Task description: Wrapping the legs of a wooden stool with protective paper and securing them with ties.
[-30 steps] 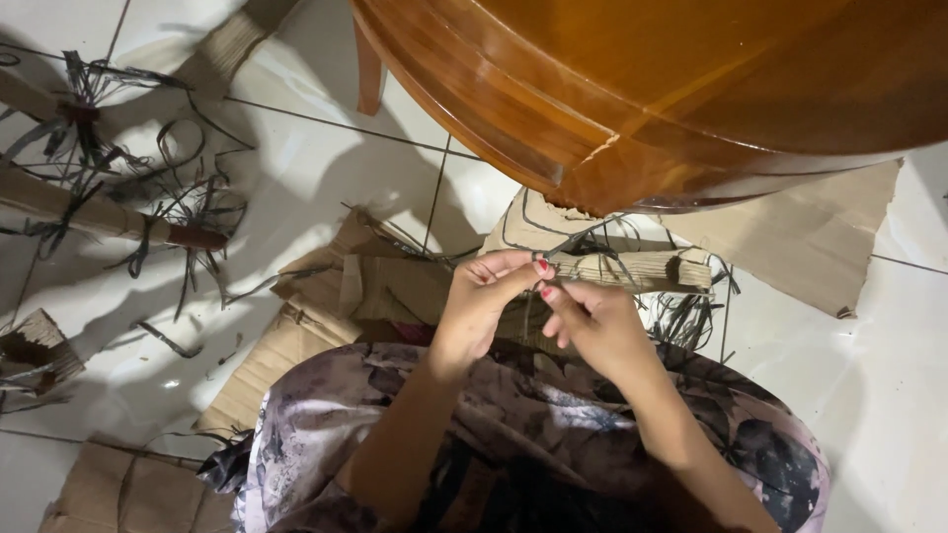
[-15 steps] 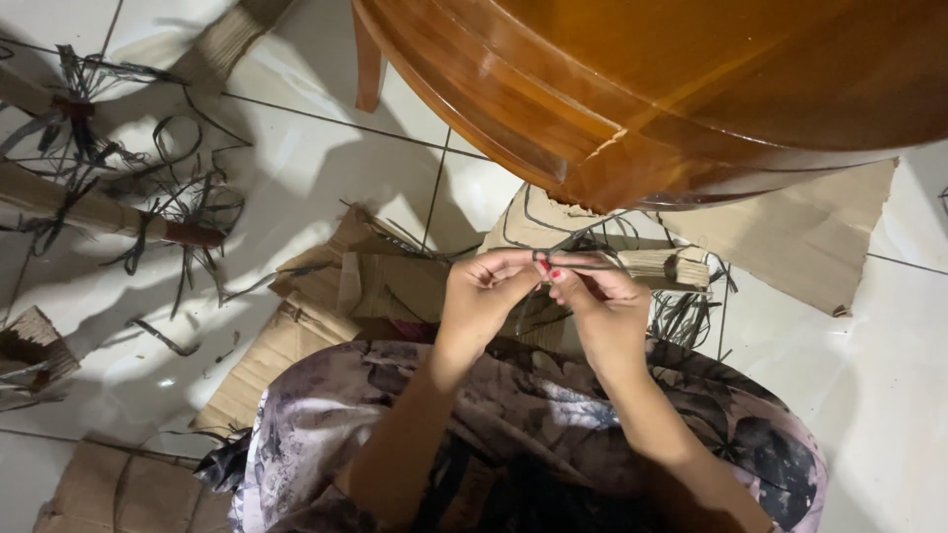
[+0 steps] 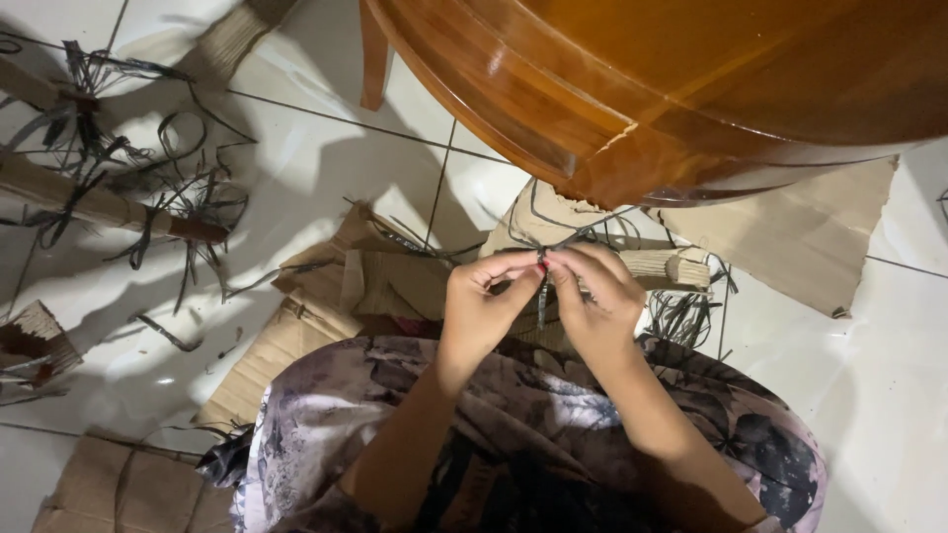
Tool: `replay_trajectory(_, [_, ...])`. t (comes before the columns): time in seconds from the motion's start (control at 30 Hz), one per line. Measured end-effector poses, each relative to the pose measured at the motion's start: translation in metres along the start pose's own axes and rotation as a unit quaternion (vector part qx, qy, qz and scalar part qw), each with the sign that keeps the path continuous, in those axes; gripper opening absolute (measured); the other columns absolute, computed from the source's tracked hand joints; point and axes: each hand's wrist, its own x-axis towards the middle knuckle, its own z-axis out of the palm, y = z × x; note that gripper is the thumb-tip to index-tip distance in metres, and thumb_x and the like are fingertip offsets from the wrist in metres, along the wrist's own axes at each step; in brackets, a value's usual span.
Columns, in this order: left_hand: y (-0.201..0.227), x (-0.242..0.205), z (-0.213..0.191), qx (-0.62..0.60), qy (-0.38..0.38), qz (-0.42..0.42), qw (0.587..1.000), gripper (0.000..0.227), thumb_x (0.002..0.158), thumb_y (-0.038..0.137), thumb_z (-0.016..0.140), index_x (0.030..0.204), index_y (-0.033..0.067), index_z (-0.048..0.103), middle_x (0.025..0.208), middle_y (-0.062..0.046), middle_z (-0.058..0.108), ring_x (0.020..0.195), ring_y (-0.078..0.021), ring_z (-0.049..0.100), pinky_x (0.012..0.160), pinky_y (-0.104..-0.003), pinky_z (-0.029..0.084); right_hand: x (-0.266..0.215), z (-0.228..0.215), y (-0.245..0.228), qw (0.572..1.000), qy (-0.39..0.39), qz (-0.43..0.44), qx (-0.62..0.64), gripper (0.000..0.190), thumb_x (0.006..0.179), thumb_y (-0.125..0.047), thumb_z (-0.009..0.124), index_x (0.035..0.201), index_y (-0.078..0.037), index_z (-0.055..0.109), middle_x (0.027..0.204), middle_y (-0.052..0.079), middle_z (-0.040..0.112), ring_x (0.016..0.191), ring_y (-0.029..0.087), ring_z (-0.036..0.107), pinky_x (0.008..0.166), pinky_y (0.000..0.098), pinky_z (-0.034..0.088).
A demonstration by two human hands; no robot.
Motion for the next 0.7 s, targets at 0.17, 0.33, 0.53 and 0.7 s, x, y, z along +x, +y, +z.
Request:
replay_trajectory(0.17, [-0.008,-0.001,-0.004,-0.041,-0.011,-0.002,0.999,0.023,0.087,0.000,0.070,0.106,0.0064,0.080,0.088,-0.012,0.080,0.092,-0.0108,0.066,0.084,-0.037,0.059,-0.008,0.001,0.010,0.989,-0.019,-0.116,-0.089,0.018,0.087,0.013,0.074,0.101,0.004,0.080,0.093,0.017,0.074,0.077,0.030,0.072,0.069,0.0393,0.060])
replay_trajectory(0.33, [-0.005,-0.002,-0.007,-0.127,-0.037,-0.022,0.991,0.028,0.087,-0.005,0.062,0.109,0.0004,0.079,0.097,-0.016,0.079,0.097,-0.0148,0.065,0.091,-0.038,0.056,0.002,-0.002,0.009,0.980,-0.022,-0.168,-0.102,0.019,0.083,0.011,0.079,0.101,0.007,0.080,0.089,0.019,0.071,0.070,0.032,0.067,0.060,0.0430,0.056])
replay_trajectory(0.53, [-0.005,-0.005,-0.011,-0.064,-0.055,0.031,0.996,0.033,0.086,-0.009,0.062,0.114,0.0008,0.076,0.106,-0.022,0.078,0.109,-0.0249,0.067,0.096,-0.044,0.055,0.002,-0.001,0.010,0.984,-0.013,-0.152,-0.091,0.013,0.082,0.011,0.081,0.094,0.006,0.080,0.085,0.016,0.071,0.067,0.030,0.066,0.060,0.0399,0.057])
replay_trajectory(0.7, [-0.013,-0.006,-0.004,-0.047,-0.023,0.054,0.997,0.026,0.086,-0.005,0.072,0.110,0.0026,0.078,0.102,-0.019,0.079,0.106,-0.0219,0.068,0.093,-0.040,0.056,-0.003,-0.001,0.008,0.999,-0.018,-0.027,-0.023,0.003,0.090,0.004,0.076,0.092,0.004,0.078,0.084,0.014,0.072,0.073,0.031,0.070,0.066,0.0413,0.057])
